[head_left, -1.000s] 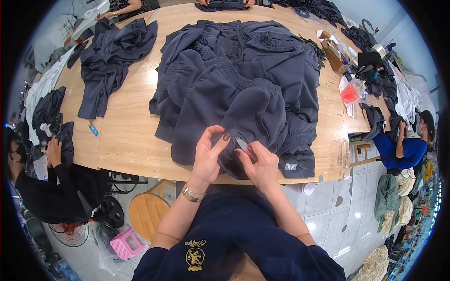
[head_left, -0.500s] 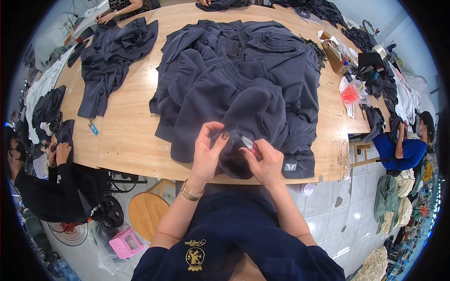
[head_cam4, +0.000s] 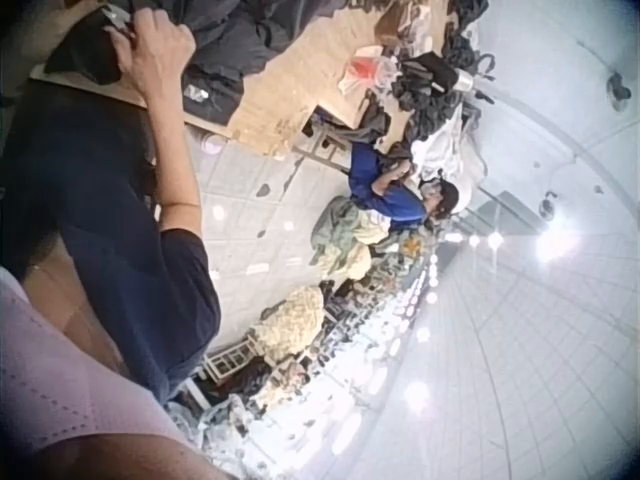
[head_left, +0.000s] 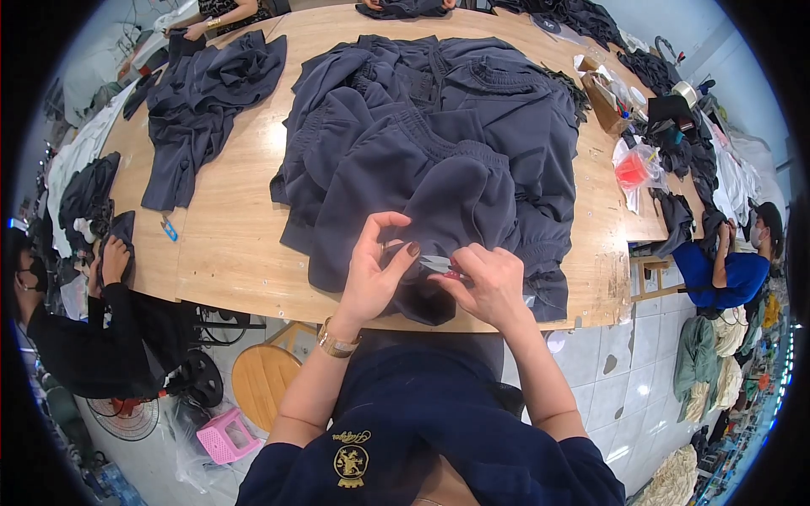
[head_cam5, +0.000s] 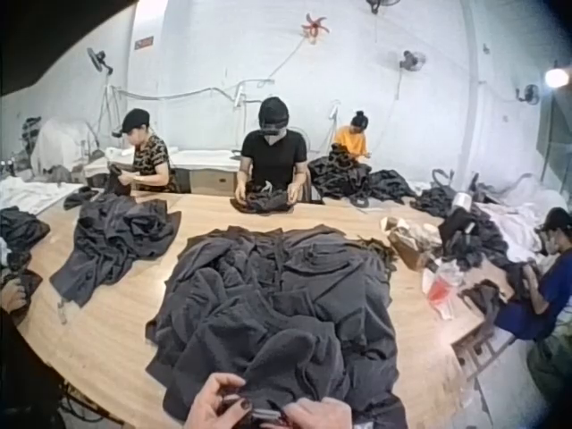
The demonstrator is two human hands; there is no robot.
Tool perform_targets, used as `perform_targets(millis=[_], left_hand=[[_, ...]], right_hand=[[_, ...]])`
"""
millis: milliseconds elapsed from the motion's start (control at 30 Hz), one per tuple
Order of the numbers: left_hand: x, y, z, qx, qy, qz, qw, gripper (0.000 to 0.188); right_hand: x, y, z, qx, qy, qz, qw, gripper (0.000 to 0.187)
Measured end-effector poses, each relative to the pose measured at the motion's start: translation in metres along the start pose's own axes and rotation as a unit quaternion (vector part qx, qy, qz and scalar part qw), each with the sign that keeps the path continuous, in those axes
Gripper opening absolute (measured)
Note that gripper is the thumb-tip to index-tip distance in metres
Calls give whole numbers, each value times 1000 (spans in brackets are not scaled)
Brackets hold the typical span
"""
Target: Trimming loose threads from a pair of grey athletic shorts using thread snips.
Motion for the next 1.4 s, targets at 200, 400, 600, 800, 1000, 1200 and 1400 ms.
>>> perform_targets(millis=[200,400,600,800,1000,1200,1400], left_hand=[[1,1,0,13,15,16,1000,30],[2,1,0,32,46,29,998,31],[0,1,-1,35,46,27,998,32],[0,2,-3,46,39,35,998,32],[2,3,-4,39,47,35,998,33],[3,3,-5,51,49,41,997,33],[4,4,-5,30,74,26,997,33]], right_hand=[[4,1,-3,7,-13,16,1000,32],[7,3,-4,28,-18,20,999,32],[7,3,-6,49,-13,21,998,32],[6,3,-7,58,-12,19,998,31],[6,2,-10,57,-4,24,998,31],[8,3,-9,59,-11,23,998,31],[11,4,-11,55,-15,22,998,32]])
Point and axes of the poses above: each hand's wrist, its own y-axis towards the middle knuckle, its own x-axis out of the back of the hand, z = x × y, the point moved 3 cm from there along y, towards the middle knuckle, and after that the axes turned 10 degrees about -y, right-handed, at the moved point
